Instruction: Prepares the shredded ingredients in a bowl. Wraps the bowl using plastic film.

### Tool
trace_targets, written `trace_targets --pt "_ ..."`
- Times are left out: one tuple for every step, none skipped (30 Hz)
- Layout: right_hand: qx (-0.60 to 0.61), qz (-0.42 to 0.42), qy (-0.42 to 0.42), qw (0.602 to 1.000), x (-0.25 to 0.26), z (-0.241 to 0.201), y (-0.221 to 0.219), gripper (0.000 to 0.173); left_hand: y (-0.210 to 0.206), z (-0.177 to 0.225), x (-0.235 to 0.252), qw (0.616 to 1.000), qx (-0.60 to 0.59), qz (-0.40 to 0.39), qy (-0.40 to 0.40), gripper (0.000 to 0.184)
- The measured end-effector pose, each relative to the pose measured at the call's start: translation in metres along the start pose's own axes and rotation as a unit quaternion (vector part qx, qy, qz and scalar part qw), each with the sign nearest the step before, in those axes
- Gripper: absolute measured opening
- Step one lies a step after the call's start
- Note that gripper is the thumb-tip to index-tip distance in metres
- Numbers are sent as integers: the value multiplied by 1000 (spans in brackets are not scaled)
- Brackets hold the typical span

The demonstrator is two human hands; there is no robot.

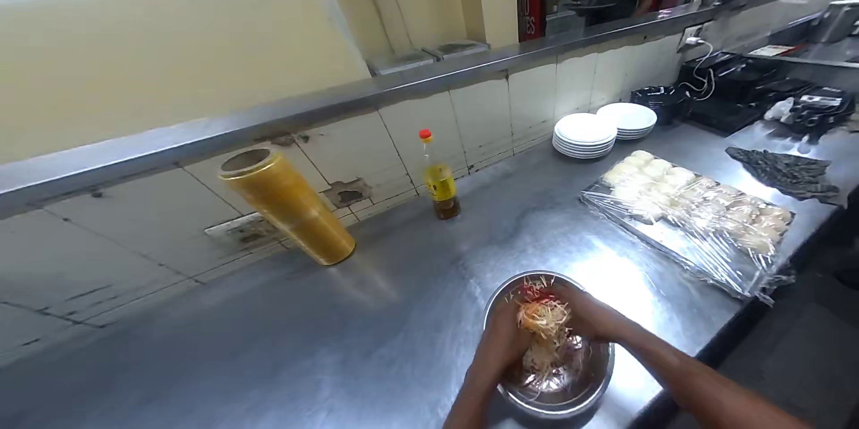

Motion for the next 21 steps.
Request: trace_targets --pt "1 14 6 1000 -3 -7 11 60 9 6 -3 1000 1 8 -3 52" --pt "1 38 7 999 -6 -12 20 54 16 13 -6 1000 0 19 -7 46" --pt "0 62 1 998 -8 -17 27 51 23 19 -9 999 -3 39 -12 40" --pt "1 81 -7 997 -10 -21 32 51 27 23 -11 998 -8 66 -16 38" --pt "6 87 -13 996 -12 -23 34 54 30 25 -13 995 -14 92 -20 37" --pt "15 83 -10 996 -14 -25 35 55 31 26 -13 993 -22 110 -23 37" --pt "26 78 -3 997 -16 -27 35 52 30 27 -14 992 -31 123 -28 38" --pt "39 85 0 996 -19 -29 37 45 28 27 -14 991 -40 126 -34 39" --pt "49 110 2 993 -21 -32 40 38 26 27 -14 991 -50 122 -36 41" --pt "56 139 0 989 -23 -34 42 35 24 26 -14 991 -58 113 -36 43" --pt "61 161 -1 985 -23 -35 42 33 23 26 -14 992 -65 104 -34 44" --pt "67 170 3 983 -23 -34 38 33 21 24 -14 992 -71 93 -37 46" --pt "76 165 7 983 -22 -32 33 31 19 21 -14 994 -71 75 -45 49" --pt "86 147 9 985 -21 -29 26 31 17 17 -13 995 -65 43 -54 58" --pt "98 122 16 988 -21 -26 20 33 14 11 -12 997 -50 2 -57 69" --pt "105 94 24 990 -20 -23 15 34 9 4 -11 997 -32 -42 -56 80" --pt "103 68 29 992 -20 -18 10 33 2 -5 -10 995 -15 -84 -48 89" --pt "86 35 23 995 -19 -14 6 33 -5 -14 -11 992 -8 -117 -37 94" --pt "61 -2 -2 998 -18 -8 3 34 -11 -22 -12 990 -5 -140 -26 95" --pt "36 -28 -40 998 -16 -2 0 35 -15 -27 -12 988 -5 -152 -11 93" --pt "19 -31 -78 996 -13 5 -1 37 -17 -31 -12 989 -13 -149 8 90"
Point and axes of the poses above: each hand's wrist, its own x-axis towards the middle knuckle, its own y-axis out of the back of the hand, z = x × y, the point moved 4 cm from there along x, towards the middle knuckle, and after that the axes turned 12 degrees about z, right-handed, at the moved point
